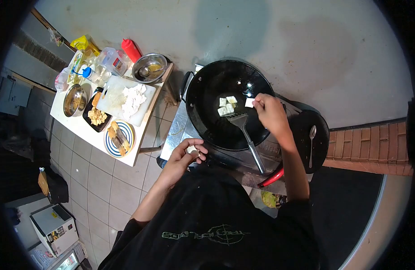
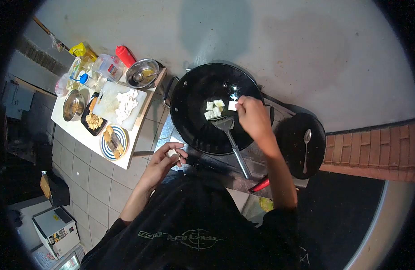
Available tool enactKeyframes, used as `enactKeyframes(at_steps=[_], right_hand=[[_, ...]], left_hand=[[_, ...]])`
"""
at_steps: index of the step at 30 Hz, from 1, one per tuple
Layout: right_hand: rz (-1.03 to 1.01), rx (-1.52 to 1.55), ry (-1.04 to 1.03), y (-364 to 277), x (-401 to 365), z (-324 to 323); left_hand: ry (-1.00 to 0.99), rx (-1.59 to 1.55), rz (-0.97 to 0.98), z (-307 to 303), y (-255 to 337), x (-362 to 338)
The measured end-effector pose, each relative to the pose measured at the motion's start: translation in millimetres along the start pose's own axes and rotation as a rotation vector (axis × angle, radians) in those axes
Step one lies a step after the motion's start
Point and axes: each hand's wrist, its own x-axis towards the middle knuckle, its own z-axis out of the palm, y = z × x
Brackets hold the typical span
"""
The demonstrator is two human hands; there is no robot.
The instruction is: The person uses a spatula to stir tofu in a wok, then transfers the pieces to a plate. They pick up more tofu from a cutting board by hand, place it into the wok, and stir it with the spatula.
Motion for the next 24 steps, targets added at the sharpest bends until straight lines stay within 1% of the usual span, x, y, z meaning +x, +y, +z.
enactKeyframes(at_steps=[1,2,4,6,7,9,10,11,13,15,17,19,21,22,24], right_hand=[[0.124,-0.033,-0.110,10,12,2],[0.141,-0.037,-0.135,26,20,12],[0.152,-0.039,-0.161,33,28,20],[0.163,-0.185,-0.220,32,31,22],[0.156,-0.184,-0.223,30,32,19],[0.244,-0.155,-0.078,20,29,7],[0.200,-0.115,-0.023,7,23,-2],[0.202,-0.114,-0.032,-11,14,-14],[0.139,0.007,-0.113,-48,-3,-30],[-0.095,0.224,-0.131,-67,-28,-21],[-0.199,0.253,-0.244,-87,-52,-1],[-0.225,0.233,-0.309,-107,-73,15],[-0.272,0.183,-0.287,-114,-84,29],[-0.270,0.166,-0.286,-114,-87,35],[-0.284,0.172,-0.278,-113,-87,36]], left_hand=[[-0.002,0.001,0.005,-2,0,-1],[-0.016,-0.025,-0.003,-4,0,-2],[-0.025,-0.050,-0.008,-5,1,-4],[-0.031,-0.100,-0.035,-6,5,-6],[-0.025,-0.102,-0.031,-6,8,-6],[0.003,-0.077,-0.036,-4,13,-9],[0.011,-0.082,-0.042,-4,13,-10],[0.002,-0.072,-0.017,-4,13,-10],[-0.013,-0.059,0.008,-4,14,-9],[-0.033,-0.058,-0.025,-3,15,-7],[-0.076,-0.077,-0.046,-1,15,-2],[-0.116,-0.093,-0.071,2,14,1],[-0.050,-0.110,-0.124,5,12,2],[-0.074,-0.051,-0.118,5,14,1],[-0.081,-0.052,-0.121,5,13,1]])
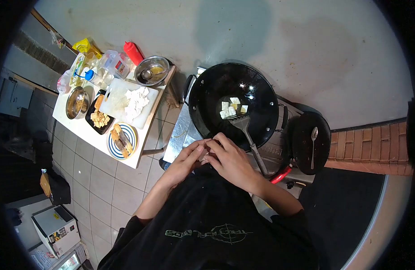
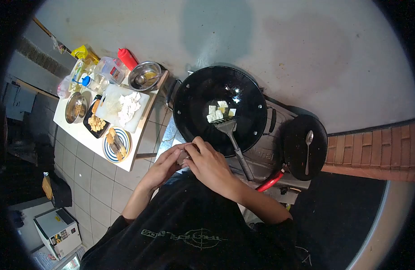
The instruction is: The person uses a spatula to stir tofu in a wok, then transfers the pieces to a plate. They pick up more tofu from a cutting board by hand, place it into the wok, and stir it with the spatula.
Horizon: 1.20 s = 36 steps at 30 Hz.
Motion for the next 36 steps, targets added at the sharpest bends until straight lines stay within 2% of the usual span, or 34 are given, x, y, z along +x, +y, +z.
enactKeyframes(at_steps=[14,16,19,26,32,34,36], right_hand=[[-0.086,0.044,-0.014,-2,6,13],[-0.091,0.026,-0.016,-2,6,14],[-0.092,-0.035,-0.068,-4,6,9],[-0.070,-0.025,-0.026,1,-4,13],[0.004,0.245,0.029,5,-8,13],[0.094,0.492,0.038,1,-6,5],[0.114,0.504,0.058,-6,-3,-11]], left_hand=[[0.037,-0.092,0.006,-4,-6,-8],[0.091,-0.029,-0.060,-7,-7,-8],[0.061,-0.084,-0.020,-1,-4,-8],[0.057,-0.158,-0.080,1,-10,-3],[-0.036,-0.136,-0.087,-3,-10,2],[-0.076,-0.157,-0.064,-3,-8,3],[-0.078,-0.139,-0.064,-1,-3,3]])
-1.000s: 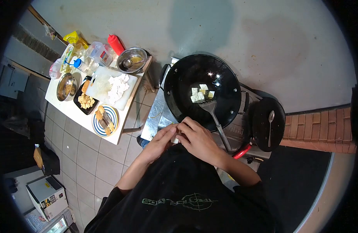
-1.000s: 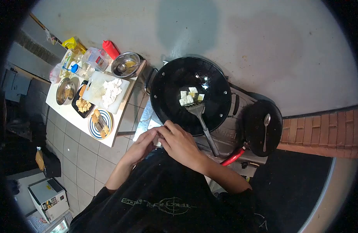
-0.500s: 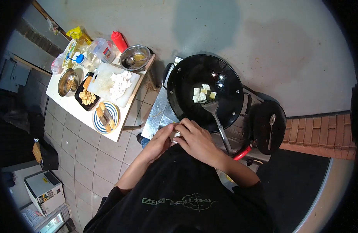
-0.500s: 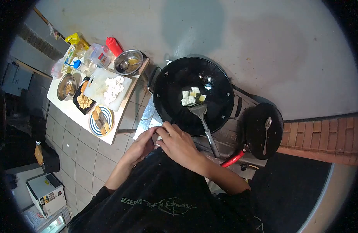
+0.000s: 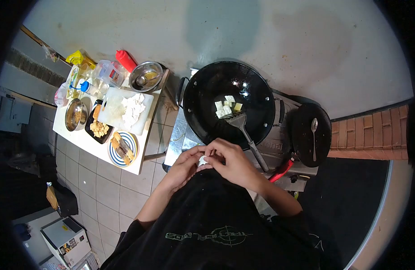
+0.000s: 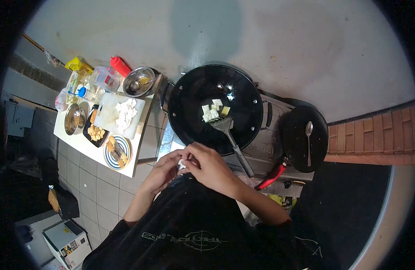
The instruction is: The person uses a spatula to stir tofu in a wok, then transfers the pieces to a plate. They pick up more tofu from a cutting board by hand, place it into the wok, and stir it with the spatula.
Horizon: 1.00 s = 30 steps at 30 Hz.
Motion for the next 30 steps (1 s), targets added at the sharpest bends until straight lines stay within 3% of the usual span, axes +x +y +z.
enactKeyframes(at_steps=[4,9,18,20,26,30], right_hand=[[-0.004,-0.075,0.157,1,15,-34],[-0.050,-0.351,0.281,54,72,-85],[0.042,-0.461,0.100,128,148,-91],[-0.024,-0.511,0.165,127,150,-91],[-0.071,-0.344,0.185,11,103,-79],[-0.203,-0.304,-0.029,-9,46,-43]], left_hand=[[-0.016,0.124,-0.015,-4,7,-3],[0.017,0.144,0.040,-17,1,-12],[0.168,0.160,0.108,-28,-9,-31],[0.191,0.178,0.129,-31,-8,-34],[0.185,0.228,0.078,-32,-10,-29],[0.168,0.256,0.114,-17,-3,-15]])
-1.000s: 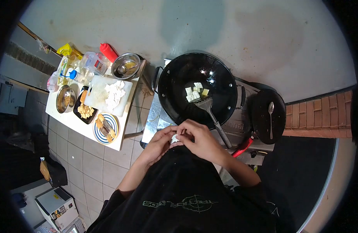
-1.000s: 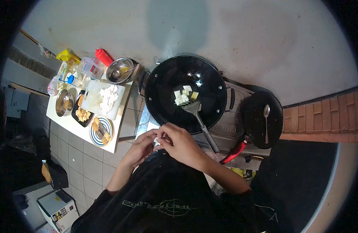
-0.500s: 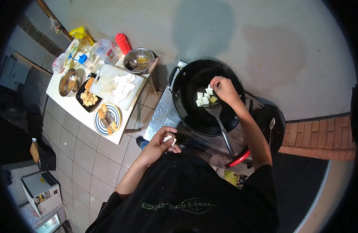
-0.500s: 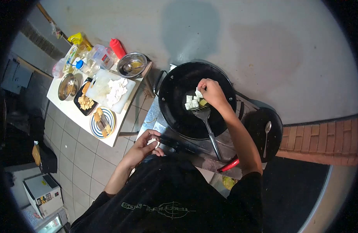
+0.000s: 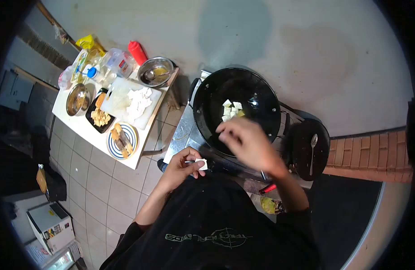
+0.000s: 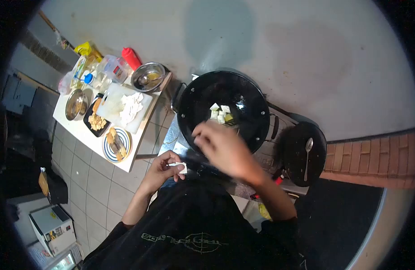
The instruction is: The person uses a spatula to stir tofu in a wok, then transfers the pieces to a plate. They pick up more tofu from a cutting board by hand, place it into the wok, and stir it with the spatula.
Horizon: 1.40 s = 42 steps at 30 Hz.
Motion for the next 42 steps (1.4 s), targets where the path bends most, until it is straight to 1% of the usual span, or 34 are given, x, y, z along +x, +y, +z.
enactKeyframes(at_steps=[2,3,5,6,8,11,12,14,17,21,24,26,27,28,29,30,31,32,34,35,36,38,39,42], right_hand=[[0.150,0.059,-0.093,-13,-24,18],[0.151,0.057,-0.099,-19,-31,22],[0.155,0.090,-0.040,-12,-45,38],[0.161,0.094,-0.030,-11,-49,42],[0.233,0.198,0.052,-9,-56,46],[0.244,0.182,0.126,-4,-59,48],[0.246,0.186,0.129,-4,-59,48],[0.250,0.074,0.108,-5,-58,49],[0.219,0.021,0.116,-7,-55,50],[0.212,0.062,0.130,-11,-48,50],[0.170,0.061,0.178,-17,-44,41],[0.207,0.166,0.174,-14,-40,25],[0.192,0.134,0.248,-6,-37,16],[0.290,0.047,0.260,-2,-32,1],[0.208,-0.021,0.337,19,-27,-7],[0.234,-0.029,0.340,33,-20,-20],[0.188,-0.077,0.334,59,-16,-26],[0.355,-0.076,0.277,71,-9,-34],[0.406,-0.141,0.259,125,-3,-31],[0.441,-0.170,0.246,141,-1,-30],[0.429,-0.174,0.244,156,0,-28],[0.436,-0.426,0.247,175,1,-24],[0.426,-0.425,0.240,164,5,-26],[0.419,-0.351,0.275,83,8,-38]], left_hand=[[-0.017,0.013,0.003,8,8,6],[-0.032,0.019,0.013,12,14,8],[-0.054,0.033,0.015,15,15,12],[-0.088,0.020,0.047,15,11,15],[-0.138,0.020,0.067,19,10,18],[-0.127,0.035,0.028,24,13,18],[-0.118,0.035,0.035,24,13,19],[-0.105,0.033,0.037,23,12,18],[-0.135,0.019,0.050,20,11,18],[-0.094,0.012,0.064,17,10,15],[-0.075,-0.014,0.066,14,9,15],[-0.064,-0.038,0.067,11,8,15],[-0.065,-0.017,0.080,9,7,15],[-0.066,0.005,0.091,7,7,14],[-0.067,0.000,0.090,7,7,13],[-0.054,0.000,0.094,7,7,12],[-0.042,0.002,0.101,7,7,12],[-0.052,-0.007,0.106,5,5,12],[-0.057,-0.016,0.121,3,1,12],[-0.055,-0.023,0.124,1,1,11],[-0.056,-0.021,0.119,1,4,10],[-0.029,-0.017,0.127,0,7,6],[-0.008,-0.011,0.128,-1,8,5],[0.042,-0.026,0.151,-6,9,0]])
